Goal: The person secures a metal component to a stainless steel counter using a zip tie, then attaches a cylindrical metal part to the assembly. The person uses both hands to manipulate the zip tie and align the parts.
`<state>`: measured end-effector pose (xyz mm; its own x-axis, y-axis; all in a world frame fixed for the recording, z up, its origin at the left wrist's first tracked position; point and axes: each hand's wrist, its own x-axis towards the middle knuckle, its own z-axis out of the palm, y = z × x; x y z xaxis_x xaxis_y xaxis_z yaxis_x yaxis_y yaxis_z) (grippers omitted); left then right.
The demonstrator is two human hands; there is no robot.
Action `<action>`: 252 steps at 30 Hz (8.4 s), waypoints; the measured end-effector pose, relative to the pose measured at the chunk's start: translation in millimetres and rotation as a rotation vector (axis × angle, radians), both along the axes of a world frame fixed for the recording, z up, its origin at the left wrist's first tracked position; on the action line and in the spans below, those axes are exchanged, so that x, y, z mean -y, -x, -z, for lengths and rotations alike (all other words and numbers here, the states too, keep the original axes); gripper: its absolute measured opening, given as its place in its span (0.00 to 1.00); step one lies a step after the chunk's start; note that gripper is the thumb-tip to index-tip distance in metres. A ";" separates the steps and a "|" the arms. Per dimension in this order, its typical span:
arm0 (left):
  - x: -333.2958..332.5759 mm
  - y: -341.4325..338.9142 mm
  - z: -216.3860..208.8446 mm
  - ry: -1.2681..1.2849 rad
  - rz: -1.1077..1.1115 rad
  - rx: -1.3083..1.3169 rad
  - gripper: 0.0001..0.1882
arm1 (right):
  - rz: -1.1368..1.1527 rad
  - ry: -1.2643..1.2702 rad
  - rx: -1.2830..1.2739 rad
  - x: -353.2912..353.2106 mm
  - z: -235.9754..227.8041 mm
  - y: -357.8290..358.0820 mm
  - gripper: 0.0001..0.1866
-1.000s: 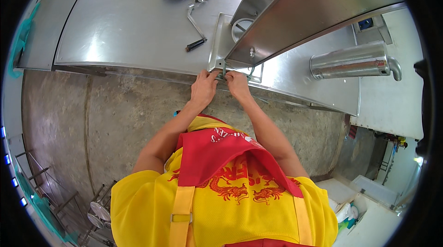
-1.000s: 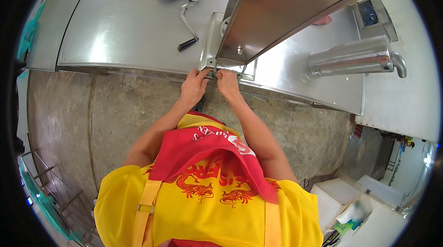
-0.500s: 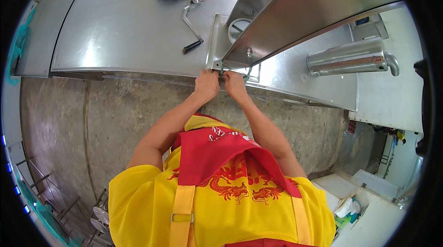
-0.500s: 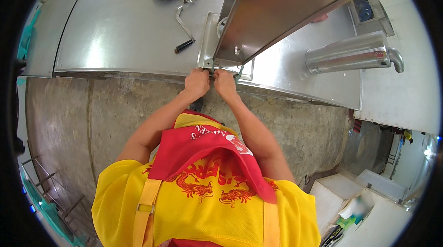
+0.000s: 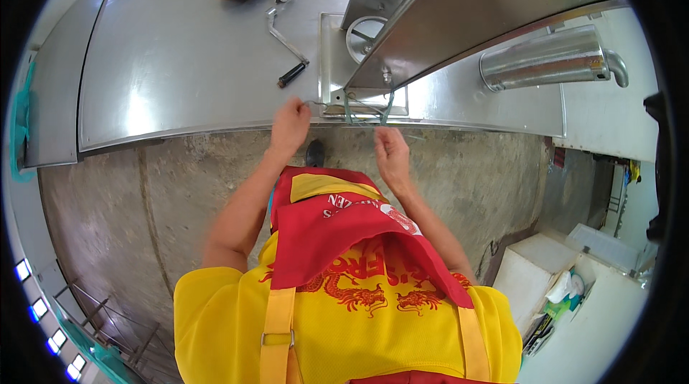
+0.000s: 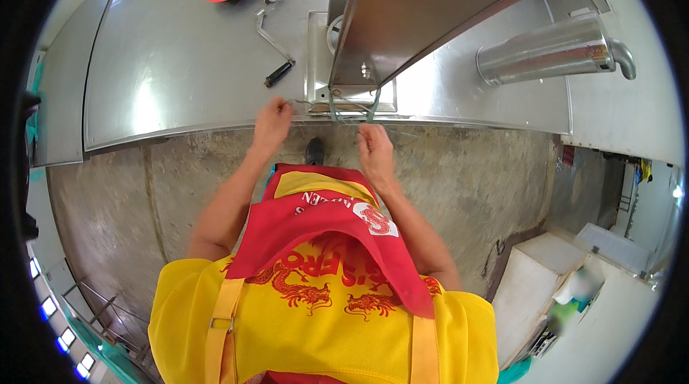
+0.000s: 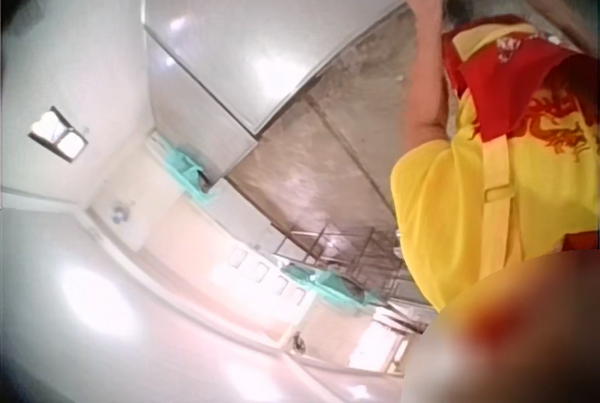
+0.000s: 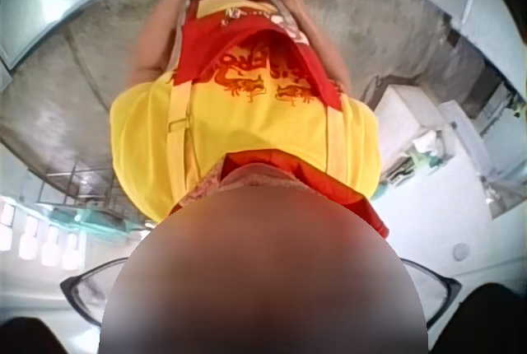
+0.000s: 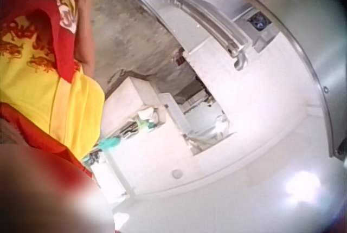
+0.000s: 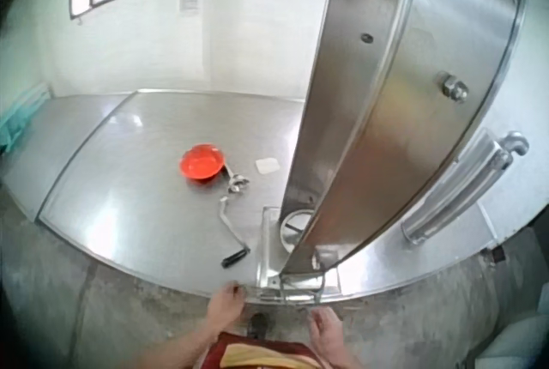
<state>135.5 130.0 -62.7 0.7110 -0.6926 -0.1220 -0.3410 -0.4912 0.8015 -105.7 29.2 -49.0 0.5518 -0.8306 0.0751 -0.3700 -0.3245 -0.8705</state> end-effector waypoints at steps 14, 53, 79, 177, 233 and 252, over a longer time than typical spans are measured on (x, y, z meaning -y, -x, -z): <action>14.6 6.1 -57.7 0.633 -0.196 -1.119 0.18 | -0.190 0.134 0.062 -29.5 -22.5 -51.2 0.19; 19.4 -104.0 -176.1 0.136 0.805 -0.985 0.21 | -0.005 -0.116 0.213 -45.4 -86.7 -118.3 0.09; 21.6 46.3 -60.0 0.218 0.723 -0.500 0.18 | 0.010 -0.970 0.363 -14.4 -44.5 -28.0 0.21; 66.9 36.8 -22.0 0.319 0.137 -1.376 0.08 | 0.229 -0.530 0.421 17.9 2.1 -60.1 0.14; 5.6 -22.1 4.8 -0.167 0.891 0.191 0.11 | 0.325 0.175 -0.110 -1.8 -7.5 -39.2 0.13; 43.8 -23.9 4.9 0.040 0.438 -1.350 0.12 | 0.782 -0.666 0.407 -1.3 37.0 -82.7 0.06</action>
<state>159.4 86.2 -67.6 -0.2040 -0.8423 -0.4989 0.5694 -0.5167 0.6394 -23.0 30.5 -86.0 -0.1074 -0.8813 -0.4602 0.0856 0.4530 -0.8874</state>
